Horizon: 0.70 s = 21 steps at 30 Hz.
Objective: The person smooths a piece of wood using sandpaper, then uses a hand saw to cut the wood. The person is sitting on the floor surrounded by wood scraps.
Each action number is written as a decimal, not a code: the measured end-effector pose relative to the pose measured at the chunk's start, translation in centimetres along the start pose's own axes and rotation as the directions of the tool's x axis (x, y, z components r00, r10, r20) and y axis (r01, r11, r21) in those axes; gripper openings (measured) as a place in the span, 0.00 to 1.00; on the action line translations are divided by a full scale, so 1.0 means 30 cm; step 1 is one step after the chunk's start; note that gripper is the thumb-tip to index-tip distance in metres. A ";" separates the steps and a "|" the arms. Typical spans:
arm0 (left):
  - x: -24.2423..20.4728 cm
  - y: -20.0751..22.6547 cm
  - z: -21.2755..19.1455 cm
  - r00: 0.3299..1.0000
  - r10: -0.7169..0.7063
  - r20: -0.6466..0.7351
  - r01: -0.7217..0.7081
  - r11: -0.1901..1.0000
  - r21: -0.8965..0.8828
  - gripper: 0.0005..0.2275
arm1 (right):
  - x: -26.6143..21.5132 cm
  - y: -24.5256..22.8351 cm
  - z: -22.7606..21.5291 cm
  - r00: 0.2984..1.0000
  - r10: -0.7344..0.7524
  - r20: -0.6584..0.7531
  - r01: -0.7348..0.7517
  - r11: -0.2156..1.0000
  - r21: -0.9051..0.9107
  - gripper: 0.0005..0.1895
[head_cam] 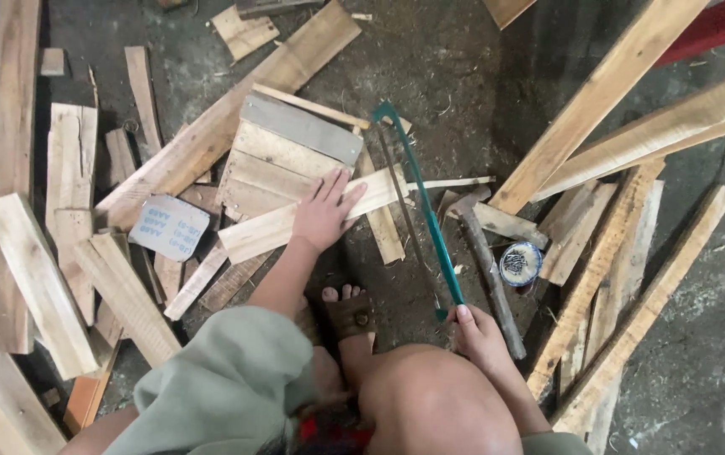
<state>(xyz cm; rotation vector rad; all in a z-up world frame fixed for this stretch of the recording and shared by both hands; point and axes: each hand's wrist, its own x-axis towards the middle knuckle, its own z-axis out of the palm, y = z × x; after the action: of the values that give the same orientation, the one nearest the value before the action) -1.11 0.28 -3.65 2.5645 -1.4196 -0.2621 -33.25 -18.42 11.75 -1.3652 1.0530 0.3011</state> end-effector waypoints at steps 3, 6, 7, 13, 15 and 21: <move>0.015 -0.020 -0.023 0.980 0.094 0.178 -0.106 0.993 0.060 0.32 | -0.009 0.004 -0.029 0.999 0.038 0.023 -0.040 0.997 0.073 0.25; 0.015 -0.020 -0.002 0.975 0.161 0.151 -0.167 0.985 0.033 0.31 | -0.026 0.026 -0.065 0.997 -0.072 -0.022 0.072 0.997 0.025 0.26; 0.020 -0.016 -0.004 0.975 0.137 0.173 -0.138 0.990 -0.010 0.29 | -0.035 0.027 -0.068 0.990 -0.136 -0.034 0.139 0.986 0.096 0.25; 0.111 -0.033 -0.195 0.986 0.011 0.165 0.006 0.995 -0.103 0.18 | -0.024 0.043 -0.052 0.957 -0.279 -0.082 0.290 0.935 0.203 0.26; 0.144 -0.042 -0.285 0.939 -0.095 0.331 0.156 0.974 -0.165 0.18 | -0.007 0.042 -0.047 0.956 -0.282 -0.083 0.294 0.929 0.226 0.26; 0.104 -0.085 -0.229 0.912 -0.158 0.378 0.281 0.913 -0.297 0.19 | 0.097 0.076 -0.007 0.923 -0.380 -0.053 0.382 0.898 0.218 0.25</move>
<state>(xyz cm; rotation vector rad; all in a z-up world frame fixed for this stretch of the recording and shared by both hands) 4.31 -0.45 2.15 2.4554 -1.0468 -0.9553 -33.42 -19.15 8.14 -1.3325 0.7763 -0.1141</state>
